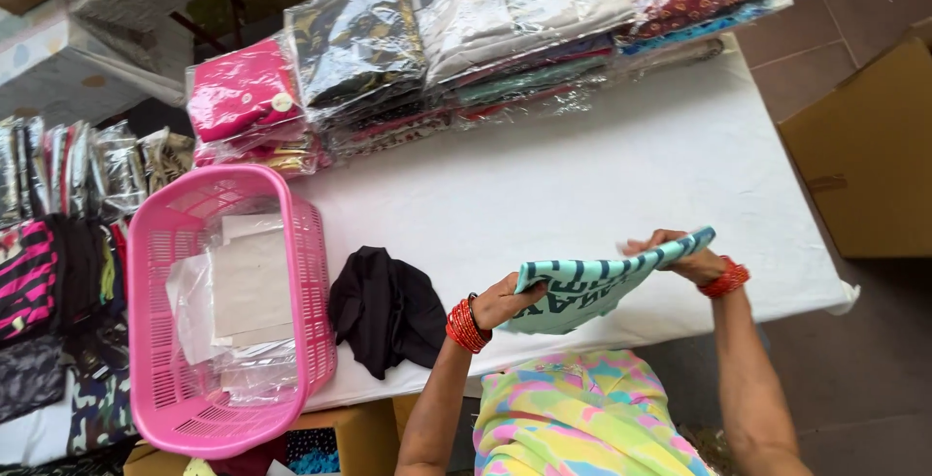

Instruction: The person folds a pink garment and places it in a plastic bag, then folds a light blue t-shirt and a black t-shirt on a white table. The person smooths and aligns each garment before folding it neatly.

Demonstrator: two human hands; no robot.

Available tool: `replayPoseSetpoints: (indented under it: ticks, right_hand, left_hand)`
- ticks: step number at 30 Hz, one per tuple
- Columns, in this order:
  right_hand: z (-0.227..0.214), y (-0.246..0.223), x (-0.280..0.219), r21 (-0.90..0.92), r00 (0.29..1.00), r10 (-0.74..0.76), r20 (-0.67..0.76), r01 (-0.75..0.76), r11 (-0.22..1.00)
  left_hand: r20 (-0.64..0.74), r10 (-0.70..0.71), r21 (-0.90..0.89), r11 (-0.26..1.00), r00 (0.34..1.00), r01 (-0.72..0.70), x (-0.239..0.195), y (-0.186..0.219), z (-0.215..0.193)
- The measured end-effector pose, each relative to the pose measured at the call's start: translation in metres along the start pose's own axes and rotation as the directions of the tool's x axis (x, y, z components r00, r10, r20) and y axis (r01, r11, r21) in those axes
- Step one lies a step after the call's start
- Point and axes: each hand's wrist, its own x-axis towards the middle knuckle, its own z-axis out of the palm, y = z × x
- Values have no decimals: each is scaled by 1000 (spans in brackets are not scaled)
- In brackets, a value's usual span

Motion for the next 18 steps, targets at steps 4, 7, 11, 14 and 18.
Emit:
replayPoseSetpoints:
  ticks: [4,7,11,14,18]
  right_hand:
    - [8,-46,-37,-26,969,175,-176,-182,983]
    - [27,-85,-19,-131,961,151,-231,-185,974]
    - [62,-141,73,-201,913,161,-375,-249,947]
    - [20,-74,127,-24,858,126,-498,-158,987]
    - [-48,37,140,-328,823,-95,-560,-114,938]
  left_hand:
    - [20,89,-290,954,996,-80,2,-33,12]
    - [-87,188,-359,910,978,-207,26,-128,5]
    - [-238,-154,-846,518,959,-127,64,-102,-31]
    - [-494,-181,-790,501,851,-353,91,-152,-63]
    - [-700,-459,-584,809,548,-70,102,-280,-46]
